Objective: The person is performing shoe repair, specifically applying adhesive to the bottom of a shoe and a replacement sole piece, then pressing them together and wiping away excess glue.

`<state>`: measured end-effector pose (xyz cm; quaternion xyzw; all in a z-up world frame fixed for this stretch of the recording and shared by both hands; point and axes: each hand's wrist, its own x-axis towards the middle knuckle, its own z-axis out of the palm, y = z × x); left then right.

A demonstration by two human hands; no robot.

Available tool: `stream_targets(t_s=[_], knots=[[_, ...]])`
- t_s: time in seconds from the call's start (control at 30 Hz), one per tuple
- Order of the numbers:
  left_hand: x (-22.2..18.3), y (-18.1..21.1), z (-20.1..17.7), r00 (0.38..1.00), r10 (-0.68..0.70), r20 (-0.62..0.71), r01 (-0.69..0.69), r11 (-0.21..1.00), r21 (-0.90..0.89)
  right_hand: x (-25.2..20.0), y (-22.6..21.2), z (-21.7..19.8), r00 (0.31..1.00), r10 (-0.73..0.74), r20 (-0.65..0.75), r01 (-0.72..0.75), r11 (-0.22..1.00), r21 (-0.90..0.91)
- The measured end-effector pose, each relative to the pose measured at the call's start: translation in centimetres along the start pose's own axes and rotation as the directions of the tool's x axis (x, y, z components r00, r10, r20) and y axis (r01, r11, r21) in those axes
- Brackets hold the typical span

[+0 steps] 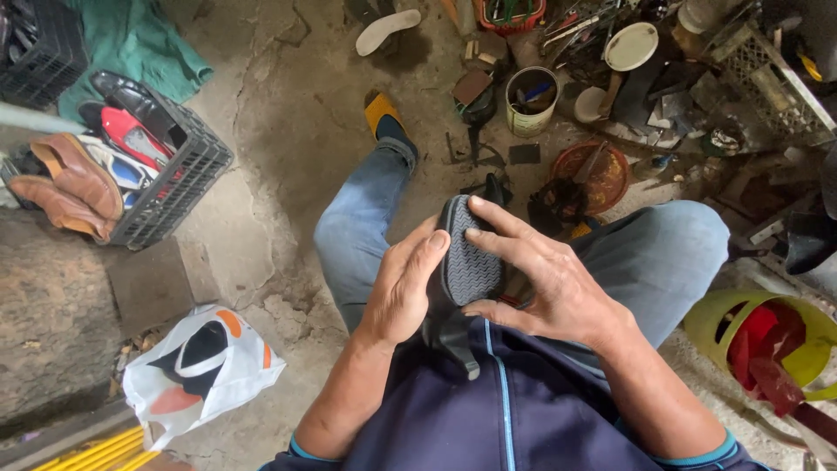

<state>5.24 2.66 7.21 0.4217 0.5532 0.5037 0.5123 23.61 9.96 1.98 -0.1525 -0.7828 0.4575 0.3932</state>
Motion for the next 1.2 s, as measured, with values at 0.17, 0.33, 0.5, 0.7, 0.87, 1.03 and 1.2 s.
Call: stream_targets(t_s=[0.17, 0.33, 0.5, 0.7, 0.87, 1.03, 1.2], knots=[[-0.1, -2.0, -0.2, 0.997, 0.048, -0.065, -0.044, 0.997, 0.056, 0.8, -0.4, 0.0, 0.995, -0.105, -0.006, 0.103, 0.985, -0.141], [0.7, -4.1, -1.0, 0.965, 0.150, -0.216, -0.166, 0.984, -0.059, 1.3, -0.3, 0.9, 0.986, -0.150, -0.070, 0.139, 0.981, -0.137], [1.4, 0.2, -0.5, 0.912, 0.105, -0.396, -0.276, 0.871, -0.407, -0.1, 0.7, 2.7, 0.986, 0.116, -0.123, -0.073, 0.950, 0.304], [1.1, -1.4, -1.9, 0.912, 0.177, -0.369, -0.329, 0.854, -0.403, -0.1, -0.3, 3.7, 0.959, 0.250, -0.132, -0.153, 0.852, 0.501], [0.5, -2.1, -1.4, 0.897, 0.280, -0.341, -0.390, 0.865, -0.315, -1.4, 0.2, 4.9, 0.928, 0.323, -0.184, -0.176, 0.817, 0.549], [-0.3, -3.7, -2.5, 0.909, 0.314, -0.274, -0.397, 0.852, -0.340, -1.1, -1.0, 5.3, 0.885, 0.316, -0.341, -0.115, 0.859, 0.498], [-0.6, -4.0, -2.5, 0.904, 0.337, -0.261, -0.415, 0.836, -0.359, 0.0, -2.5, 4.5, 0.876, 0.302, -0.376, -0.107, 0.882, 0.458]])
